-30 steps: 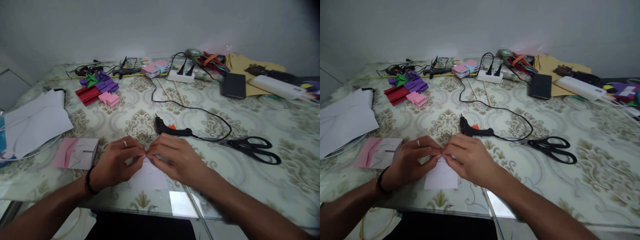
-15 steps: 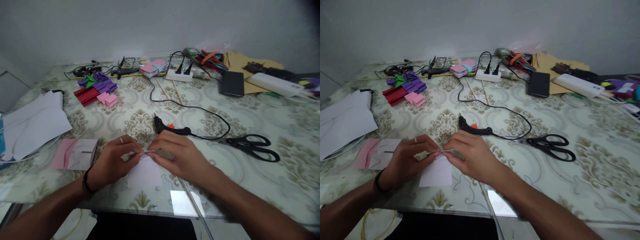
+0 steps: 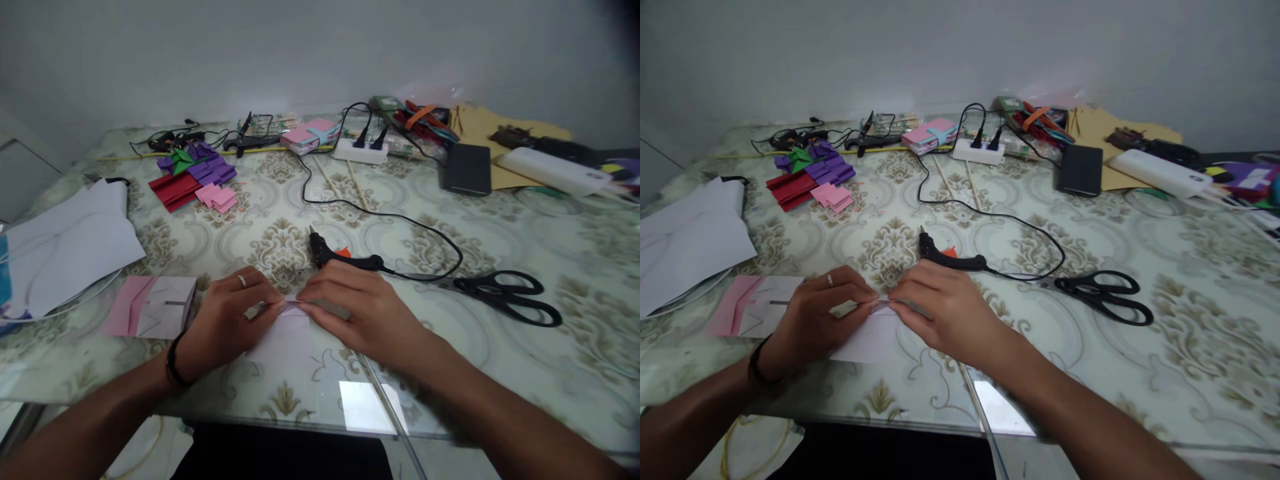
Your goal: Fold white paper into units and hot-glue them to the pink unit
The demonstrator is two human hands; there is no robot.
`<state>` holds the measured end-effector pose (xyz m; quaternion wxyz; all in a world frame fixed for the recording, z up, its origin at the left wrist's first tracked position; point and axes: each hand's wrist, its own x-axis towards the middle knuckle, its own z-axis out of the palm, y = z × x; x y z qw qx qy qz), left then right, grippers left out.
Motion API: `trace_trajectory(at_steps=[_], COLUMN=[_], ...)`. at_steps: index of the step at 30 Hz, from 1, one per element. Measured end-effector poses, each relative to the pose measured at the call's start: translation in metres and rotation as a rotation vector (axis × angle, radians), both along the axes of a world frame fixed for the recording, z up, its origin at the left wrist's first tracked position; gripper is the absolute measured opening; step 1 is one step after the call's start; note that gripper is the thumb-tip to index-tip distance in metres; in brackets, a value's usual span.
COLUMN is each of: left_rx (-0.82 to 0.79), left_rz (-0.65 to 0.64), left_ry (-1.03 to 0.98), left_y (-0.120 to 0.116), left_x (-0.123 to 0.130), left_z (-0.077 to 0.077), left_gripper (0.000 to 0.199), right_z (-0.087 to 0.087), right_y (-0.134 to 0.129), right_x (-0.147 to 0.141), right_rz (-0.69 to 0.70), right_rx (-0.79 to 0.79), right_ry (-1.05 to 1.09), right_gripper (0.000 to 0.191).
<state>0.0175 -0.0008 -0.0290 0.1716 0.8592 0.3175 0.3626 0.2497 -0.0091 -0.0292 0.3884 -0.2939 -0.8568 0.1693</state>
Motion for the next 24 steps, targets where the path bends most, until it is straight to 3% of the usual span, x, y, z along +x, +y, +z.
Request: trace_trajectory(at_steps=[9, 24], left_rx=[0.024, -0.001], left_rz=[0.047, 0.037], left_ry=[-0.029, 0.0], left_y=[-0.0034, -0.0036], left_x=[-0.0014, 0.0012], left_z=[0.0066, 0.0072], left_gripper=[0.01, 0.011], right_z=[0.005, 0.0033], right_y=[-0.0008, -0.0012], right_x=[0.0031, 0.0057], right_rz=[-0.041, -0.046], right_rx=[-0.084, -0.243], right_ry=[0.095, 0.026], right_gripper=[0.007, 0.01])
